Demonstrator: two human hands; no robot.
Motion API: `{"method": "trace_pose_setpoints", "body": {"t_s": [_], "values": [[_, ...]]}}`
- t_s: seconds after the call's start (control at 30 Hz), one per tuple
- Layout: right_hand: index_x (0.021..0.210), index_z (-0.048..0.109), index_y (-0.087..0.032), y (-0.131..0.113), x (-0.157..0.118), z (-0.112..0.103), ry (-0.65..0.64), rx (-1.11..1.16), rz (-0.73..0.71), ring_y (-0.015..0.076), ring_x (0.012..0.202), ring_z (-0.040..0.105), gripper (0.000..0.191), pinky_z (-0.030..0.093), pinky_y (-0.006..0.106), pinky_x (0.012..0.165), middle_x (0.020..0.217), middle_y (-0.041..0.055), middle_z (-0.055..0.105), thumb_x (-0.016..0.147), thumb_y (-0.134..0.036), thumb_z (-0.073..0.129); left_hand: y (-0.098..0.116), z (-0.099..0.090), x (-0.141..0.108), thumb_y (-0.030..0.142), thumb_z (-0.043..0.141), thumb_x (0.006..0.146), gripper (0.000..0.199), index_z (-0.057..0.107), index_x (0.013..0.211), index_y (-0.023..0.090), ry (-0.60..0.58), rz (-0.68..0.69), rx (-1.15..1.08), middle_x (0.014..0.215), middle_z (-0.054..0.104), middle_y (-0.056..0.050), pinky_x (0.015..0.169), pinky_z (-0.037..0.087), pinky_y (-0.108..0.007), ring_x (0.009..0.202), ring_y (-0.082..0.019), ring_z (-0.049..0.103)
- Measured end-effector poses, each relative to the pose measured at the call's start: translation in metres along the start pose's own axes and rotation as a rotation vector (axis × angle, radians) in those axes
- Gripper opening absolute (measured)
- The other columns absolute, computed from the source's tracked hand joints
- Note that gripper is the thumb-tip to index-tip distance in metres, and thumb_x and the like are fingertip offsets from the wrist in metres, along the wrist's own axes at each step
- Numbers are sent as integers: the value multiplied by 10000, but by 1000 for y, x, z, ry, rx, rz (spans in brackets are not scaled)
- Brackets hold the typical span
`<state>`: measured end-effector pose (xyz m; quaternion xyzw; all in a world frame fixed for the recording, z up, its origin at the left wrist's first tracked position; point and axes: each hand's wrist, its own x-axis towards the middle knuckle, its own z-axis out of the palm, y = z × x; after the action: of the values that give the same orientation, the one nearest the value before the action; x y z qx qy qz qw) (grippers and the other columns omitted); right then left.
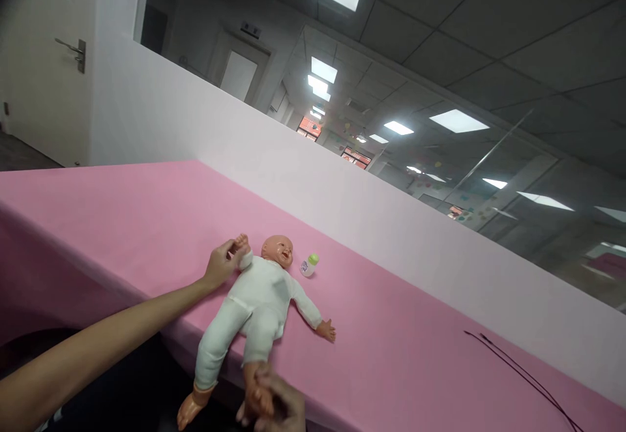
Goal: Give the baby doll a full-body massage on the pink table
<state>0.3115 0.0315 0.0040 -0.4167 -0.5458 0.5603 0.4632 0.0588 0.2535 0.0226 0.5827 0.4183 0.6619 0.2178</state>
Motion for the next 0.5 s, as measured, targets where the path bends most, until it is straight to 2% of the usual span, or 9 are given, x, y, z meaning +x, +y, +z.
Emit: {"method": "trace_pose_setpoints", "body": {"t_s": [0.03, 0.07, 0.13, 0.17, 0.23, 0.3, 0.37, 0.43, 0.5], "values": [[1109, 832, -293, -11, 6, 5, 72, -3, -68, 294, 718, 754, 610, 635, 502, 713, 1295, 146, 737, 598, -601, 961, 4, -1, -4, 470, 591, 974, 263, 677, 920, 228, -91, 115, 26, 849, 738, -38, 714, 498, -302, 733, -196, 670], [1130, 830, -271, -21, 16, 12, 169, -24, -141, 309, 765, 762, 597, 640, 503, 742, 1290, 164, 742, 632, -576, 954, 7, -2, -7, 432, 608, 962, 221, 694, 938, 229, -178, 222, 57, 867, 746, -49, 727, 507, -308, 743, -199, 680], [1100, 837, -225, -40, 42, 29, 298, -55, -163, 362, 1044, 745, 544, 644, 480, 845, 1287, 167, 748, 644, -489, 973, 9, -4, -12, 384, 623, 942, 188, 722, 983, 230, -322, 404, 132, 857, 750, -70, 741, 520, -325, 753, -215, 695], [1111, 833, -217, -48, 55, 38, 338, -26, -167, 345, 1033, 747, 556, 653, 466, 827, 1298, 156, 744, 648, -493, 968, 9, -4, -14, 372, 620, 940, 193, 730, 1006, 228, -368, 471, 167, 838, 747, -77, 737, 522, -332, 749, -223, 698], [1093, 833, -201, -56, 75, 51, 325, 24, -175, 308, 958, 757, 562, 664, 443, 788, 1304, 144, 739, 635, -496, 970, 6, -4, -15, 363, 610, 953, 211, 735, 1046, 222, -391, 538, 211, 809, 743, -80, 723, 518, -338, 735, -229, 698], [1098, 832, -208, -53, 78, 56, 285, 37, -185, 298, 948, 759, 554, 663, 427, 777, 1300, 141, 740, 636, -479, 972, 3, -2, -15, 358, 594, 973, 225, 732, 1087, 221, -368, 525, 222, 851, 761, -86, 740, 520, -339, 765, -232, 710], [1082, 838, -230, -39, 62, 49, 252, 43, -213, 313, 976, 760, 537, 655, 415, 767, 1291, 145, 745, 624, -470, 984, 1, 1, -14, 378, 587, 983, 255, 717, 1142, 227, -307, 435, 219, 929, 780, -87, 761, 527, -337, 807, -234, 724], [1030, 846, -261, -18, 34, 35, 215, 90, -235, 314, 919, 770, 540, 642, 407, 718, 1294, 144, 742, 574, -503, 1003, 0, 2, -10, 430, 574, 994, 346, 665, 1266, 237, -205, 272, 202, 1004, 786, -74, 766, 534, -334, 824, -232, 731], [1009, 839, -307, 3, 3, 18, 168, 170, -154, 292, 786, 773, 593, 619, 413, 653, 1311, 115, 731, 506, -567, 1012, 0, 2, -5, 485, 515, 1027, 468, 550, 1428, 247, -65, 70, 171, 1099, 776, -72, 787, 544, -346, 865, -236, 735]]}}
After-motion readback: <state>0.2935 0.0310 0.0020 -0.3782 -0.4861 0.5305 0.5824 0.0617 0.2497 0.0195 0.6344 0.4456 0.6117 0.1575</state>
